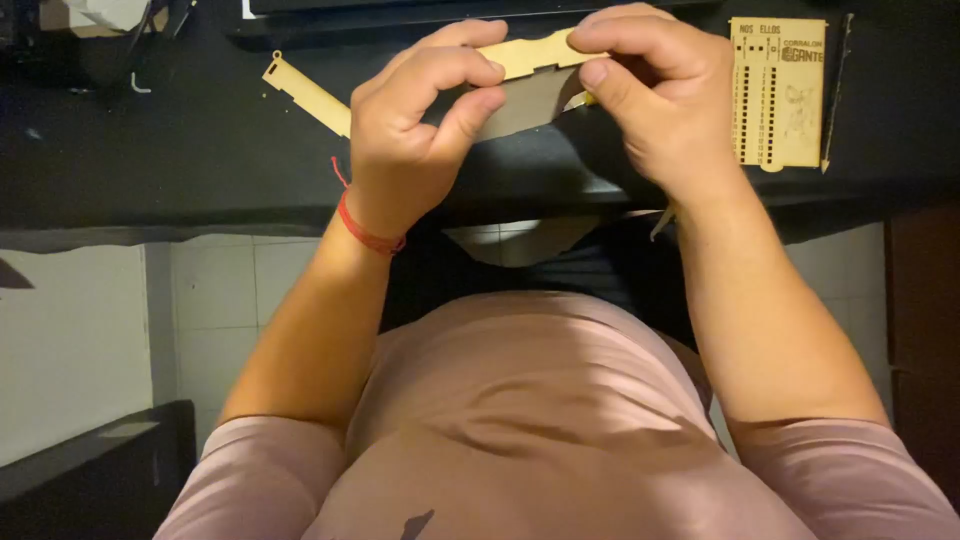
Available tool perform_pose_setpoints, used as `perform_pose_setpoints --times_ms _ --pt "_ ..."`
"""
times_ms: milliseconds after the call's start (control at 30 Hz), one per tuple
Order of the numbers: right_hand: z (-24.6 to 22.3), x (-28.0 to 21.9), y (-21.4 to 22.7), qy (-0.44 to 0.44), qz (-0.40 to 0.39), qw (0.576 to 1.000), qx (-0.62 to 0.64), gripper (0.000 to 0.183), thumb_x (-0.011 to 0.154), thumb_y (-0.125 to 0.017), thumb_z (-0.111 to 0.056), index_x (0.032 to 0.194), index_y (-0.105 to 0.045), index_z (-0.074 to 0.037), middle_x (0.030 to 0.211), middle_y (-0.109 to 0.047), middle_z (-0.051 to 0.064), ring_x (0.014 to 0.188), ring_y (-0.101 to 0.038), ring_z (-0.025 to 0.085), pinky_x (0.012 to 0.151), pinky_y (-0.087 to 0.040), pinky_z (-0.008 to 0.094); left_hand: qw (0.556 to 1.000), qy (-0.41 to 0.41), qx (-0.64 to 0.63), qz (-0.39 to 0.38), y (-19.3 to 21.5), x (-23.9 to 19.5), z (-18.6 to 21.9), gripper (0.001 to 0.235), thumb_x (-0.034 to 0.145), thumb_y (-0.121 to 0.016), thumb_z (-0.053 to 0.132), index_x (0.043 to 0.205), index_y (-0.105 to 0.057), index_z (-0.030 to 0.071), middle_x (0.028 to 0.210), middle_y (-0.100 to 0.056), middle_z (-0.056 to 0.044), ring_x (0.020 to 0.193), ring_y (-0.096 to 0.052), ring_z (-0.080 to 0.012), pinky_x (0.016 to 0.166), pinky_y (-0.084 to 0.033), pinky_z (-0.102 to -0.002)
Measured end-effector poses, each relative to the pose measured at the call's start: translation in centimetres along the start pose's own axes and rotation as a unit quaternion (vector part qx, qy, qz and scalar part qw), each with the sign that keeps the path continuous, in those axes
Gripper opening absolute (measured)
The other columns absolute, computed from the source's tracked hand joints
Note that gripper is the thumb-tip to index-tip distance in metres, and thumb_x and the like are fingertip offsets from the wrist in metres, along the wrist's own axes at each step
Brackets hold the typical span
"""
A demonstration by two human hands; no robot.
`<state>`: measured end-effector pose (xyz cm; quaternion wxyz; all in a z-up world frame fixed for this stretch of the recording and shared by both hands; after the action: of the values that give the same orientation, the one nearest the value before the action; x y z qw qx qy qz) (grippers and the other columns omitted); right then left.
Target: The person assembles a small wooden box-like structure by hand, inserting pre-cut pieces into slots and pressing them into place. They handle multiple flat wooden parts, aligning and fitting them together to form a rectangular frame.
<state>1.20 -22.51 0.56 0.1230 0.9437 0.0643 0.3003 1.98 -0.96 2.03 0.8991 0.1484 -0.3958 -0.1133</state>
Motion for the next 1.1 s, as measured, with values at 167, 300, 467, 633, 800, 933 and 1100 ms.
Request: perform_pose_setpoints --times_ms 167,300,467,633,800,933,1100 --pt "0.4 0.3 0.0 -0.001 0.002 1.000 -0.015 0.016 0.105 -0.069 -0.007 0.116 -0.067 0.005 0.114 -0.067 0.023 0.110 -0.065 0.030 0.098 -0.051 0.035 1.000 0.008 0.000 0.008 0.1 -0.1 -0.1 0.009 0.097 -0.067 -0.003 0.103 -0.062 0.001 0.117 -0.067 -0.022 0.114 -0.067 -0.0339 0.103 -0.051 -0.040" --pt "-0.4 0.1 -0.1 0.043 -0.027 0.997 -0.053 0.015 0.106 -0.067 -0.001 0.119 -0.067 0.006 0.113 -0.066 0.025 0.103 -0.065 0.031 0.089 -0.052 0.037 1.000 0.002 0.013 0.019 0.0 -0.3 -0.6 0.014 0.096 -0.070 -0.003 0.104 -0.061 0.003 0.120 -0.066 -0.022 0.114 -0.067 -0.0339 0.101 -0.051 -0.039" --pt "0.5 -0.5 -0.2 0.046 0.000 0.997 -0.055 0.013 0.105 -0.069 0.001 0.118 -0.069 0.004 0.112 -0.067 0.024 0.104 -0.065 0.031 0.087 -0.051 0.035 0.999 -0.024 0.010 0.021 -0.3 -0.4 -0.8 0.014 0.095 -0.073 -0.002 0.102 -0.063 0.003 0.117 -0.068 -0.025 0.111 -0.069 -0.0346 0.097 -0.053 -0.039" --pt "0.4 -0.6 -0.1 0.065 -0.002 0.990 -0.126 0.014 0.104 -0.071 0.003 0.119 -0.071 0.002 0.112 -0.067 0.022 0.104 -0.065 0.032 0.090 -0.050 0.037 0.999 -0.045 0.025 0.009 -0.2 -0.5 -1.4 0.016 0.096 -0.073 -0.002 0.105 -0.062 0.006 0.120 -0.066 -0.022 0.111 -0.068 -0.0359 0.098 -0.053 -0.041" --pt "0.2 -0.5 0.1 0.062 -0.004 0.989 -0.134 0.016 0.104 -0.072 0.004 0.120 -0.072 0.002 0.109 -0.066 0.021 0.101 -0.064 0.031 0.089 -0.049 0.036 0.997 -0.060 0.036 -0.016 -0.3 0.0 -1.6 0.028 0.092 -0.083 0.001 0.108 -0.059 0.006 0.119 -0.065 -0.021 0.112 -0.066 -0.0359 0.099 -0.052 -0.043" --pt "0.4 -0.2 0.1 0.039 0.001 0.991 -0.131 0.016 0.105 -0.072 0.004 0.121 -0.072 0.003 0.113 -0.067 0.020 0.100 -0.064 0.027 0.086 -0.049 0.033 0.999 -0.028 0.007 -0.015 -0.1 0.8 -1.0 0.022 0.094 -0.076 0.000 0.106 -0.059 0.006 0.116 -0.065 -0.020 0.109 -0.065 -0.0313 0.093 -0.049 -0.038" --pt "2.1 0.6 0.1 -0.014 0.024 0.997 -0.066 0.014 0.107 -0.073 0.006 0.121 -0.071 0.002 0.115 -0.071 0.015 0.104 -0.066 0.021 0.089 -0.052 0.030 0.999 0.042 -0.011 -0.005 -0.2 1.4 -2.2 0.019 0.095 -0.075 0.007 0.108 -0.062 0.011 0.097 -0.060 -0.003 0.081 -0.052 -0.0149 0.076 -0.045 -0.029"
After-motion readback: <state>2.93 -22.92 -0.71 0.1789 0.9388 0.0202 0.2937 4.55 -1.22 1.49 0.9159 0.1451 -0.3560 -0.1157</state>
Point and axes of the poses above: each hand's wrist, its own x-axis towards the middle knuckle, its own y-axis out of the back of the hand, z = x × y, the point moved 3 cm from there along x, towards the middle knuckle
